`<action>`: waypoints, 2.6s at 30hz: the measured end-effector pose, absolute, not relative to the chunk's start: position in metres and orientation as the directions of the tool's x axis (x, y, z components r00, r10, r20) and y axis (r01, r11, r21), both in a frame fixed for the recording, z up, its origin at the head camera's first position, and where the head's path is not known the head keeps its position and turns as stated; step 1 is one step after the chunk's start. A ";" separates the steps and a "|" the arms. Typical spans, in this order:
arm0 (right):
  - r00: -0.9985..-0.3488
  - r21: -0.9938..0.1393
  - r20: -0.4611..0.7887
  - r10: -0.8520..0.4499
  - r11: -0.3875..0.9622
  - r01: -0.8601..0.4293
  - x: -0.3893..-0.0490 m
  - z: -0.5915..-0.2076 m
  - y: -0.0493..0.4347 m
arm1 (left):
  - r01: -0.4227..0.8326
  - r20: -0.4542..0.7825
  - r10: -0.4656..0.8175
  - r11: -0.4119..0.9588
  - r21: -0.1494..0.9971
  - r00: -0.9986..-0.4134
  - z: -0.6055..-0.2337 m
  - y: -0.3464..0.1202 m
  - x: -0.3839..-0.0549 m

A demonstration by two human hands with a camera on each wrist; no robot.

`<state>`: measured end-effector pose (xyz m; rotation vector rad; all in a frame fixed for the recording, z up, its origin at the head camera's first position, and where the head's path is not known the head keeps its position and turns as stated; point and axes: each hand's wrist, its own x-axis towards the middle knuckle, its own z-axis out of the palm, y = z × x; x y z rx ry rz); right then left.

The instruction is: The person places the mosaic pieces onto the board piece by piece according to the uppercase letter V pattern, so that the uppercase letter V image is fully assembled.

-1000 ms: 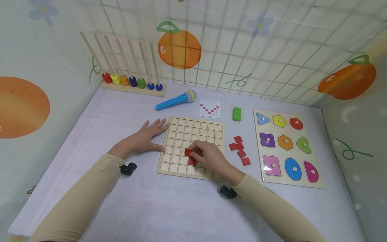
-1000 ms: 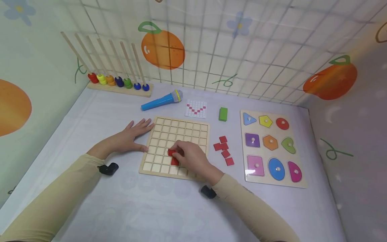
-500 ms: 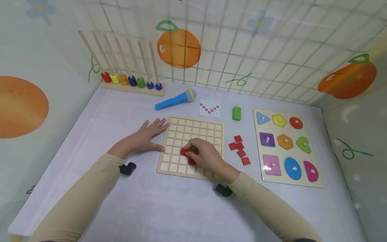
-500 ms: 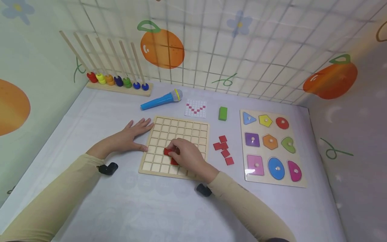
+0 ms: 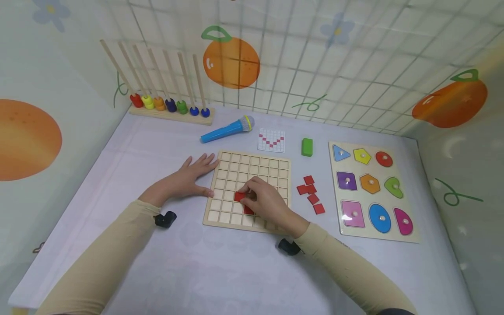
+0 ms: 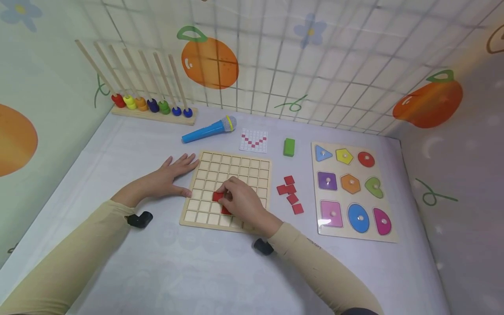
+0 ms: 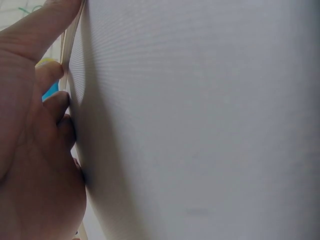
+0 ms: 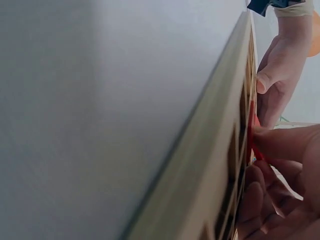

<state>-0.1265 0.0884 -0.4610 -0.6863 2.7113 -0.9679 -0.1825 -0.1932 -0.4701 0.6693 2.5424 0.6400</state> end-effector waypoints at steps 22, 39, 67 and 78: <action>-0.864 -0.606 -0.048 -0.501 0.702 -0.374 -0.130 -0.457 0.088 | 0.345 -0.294 0.547 0.777 0.527 -0.783 -0.469 -0.193 -0.183; -0.859 -0.623 -0.056 -0.508 0.690 -0.368 -0.130 -0.457 0.091 | 0.345 -0.289 0.543 0.780 0.522 -0.788 -0.469 -0.194 -0.182; -0.898 -0.696 -0.015 -0.441 0.649 -0.307 -0.124 -0.454 0.129 | 0.330 -0.297 0.528 0.789 0.518 -0.796 -0.468 -0.193 -0.182; -0.922 -0.682 -0.024 -0.387 0.681 -0.268 -0.120 -0.452 0.156 | 0.324 -0.300 0.522 0.792 0.517 -0.798 -0.467 -0.191 -0.181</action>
